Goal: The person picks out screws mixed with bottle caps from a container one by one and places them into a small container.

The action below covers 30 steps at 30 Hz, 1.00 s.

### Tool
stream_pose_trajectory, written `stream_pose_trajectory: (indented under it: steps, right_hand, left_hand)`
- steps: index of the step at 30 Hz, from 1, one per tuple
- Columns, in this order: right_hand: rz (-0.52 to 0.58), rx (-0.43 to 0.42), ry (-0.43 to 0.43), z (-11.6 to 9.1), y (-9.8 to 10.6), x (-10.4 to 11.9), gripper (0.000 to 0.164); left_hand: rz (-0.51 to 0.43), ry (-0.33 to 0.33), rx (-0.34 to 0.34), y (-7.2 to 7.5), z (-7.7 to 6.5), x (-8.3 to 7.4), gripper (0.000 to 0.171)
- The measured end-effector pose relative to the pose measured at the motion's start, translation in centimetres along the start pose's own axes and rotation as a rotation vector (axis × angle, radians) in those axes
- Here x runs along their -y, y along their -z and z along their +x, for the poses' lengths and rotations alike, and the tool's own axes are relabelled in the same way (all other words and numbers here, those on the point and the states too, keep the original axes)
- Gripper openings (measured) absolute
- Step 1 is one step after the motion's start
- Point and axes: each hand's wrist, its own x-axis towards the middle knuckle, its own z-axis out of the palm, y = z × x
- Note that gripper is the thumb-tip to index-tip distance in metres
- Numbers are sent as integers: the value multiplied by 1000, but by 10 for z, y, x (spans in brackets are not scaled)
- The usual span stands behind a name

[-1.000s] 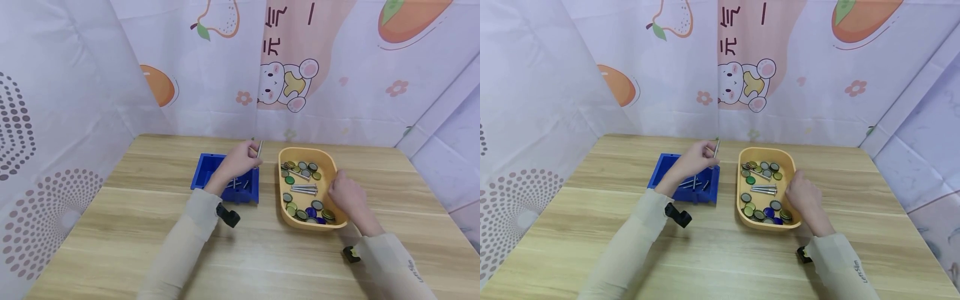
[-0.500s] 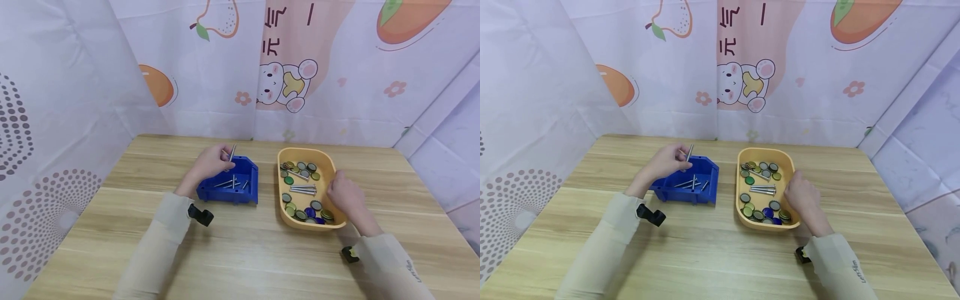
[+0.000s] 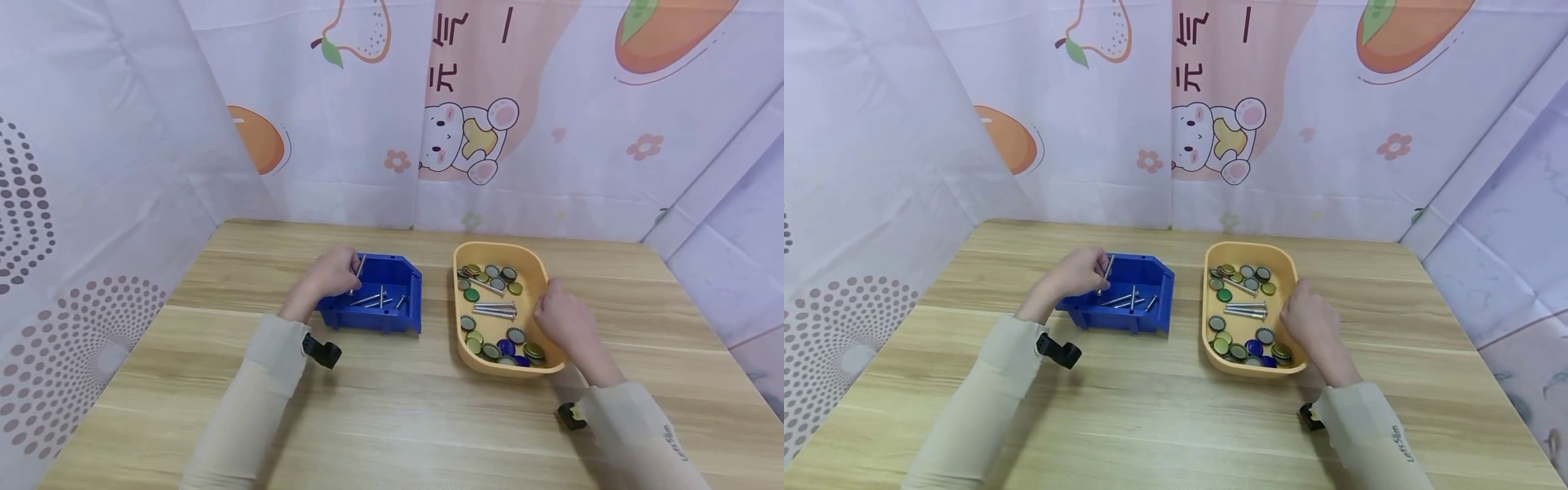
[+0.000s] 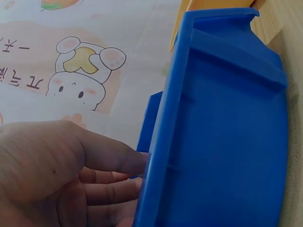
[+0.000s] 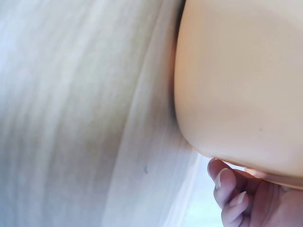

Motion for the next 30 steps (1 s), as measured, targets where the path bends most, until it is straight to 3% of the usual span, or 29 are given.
stream_pose_trajectory:
  steps: [12, 18, 24, 30]
  right_hand:
    - [-8, 9, -12, 0, 0, 1, 35]
    - [-6, 8, -13, 1, 0, 1, 35]
    - [-7, 14, -11, 2, 1, 1, 37]
    - [-10, 19, -10, 1, 1, 2, 37]
  left_hand:
    - [16, 33, 28, -1, 4, -3, 21]
    - [6, 23, 2, 0, 7, -12, 23]
    - [-3, -11, -30, -5, 14, -29, 22]
    - [29, -76, -44, -19, 22, -59, 26]
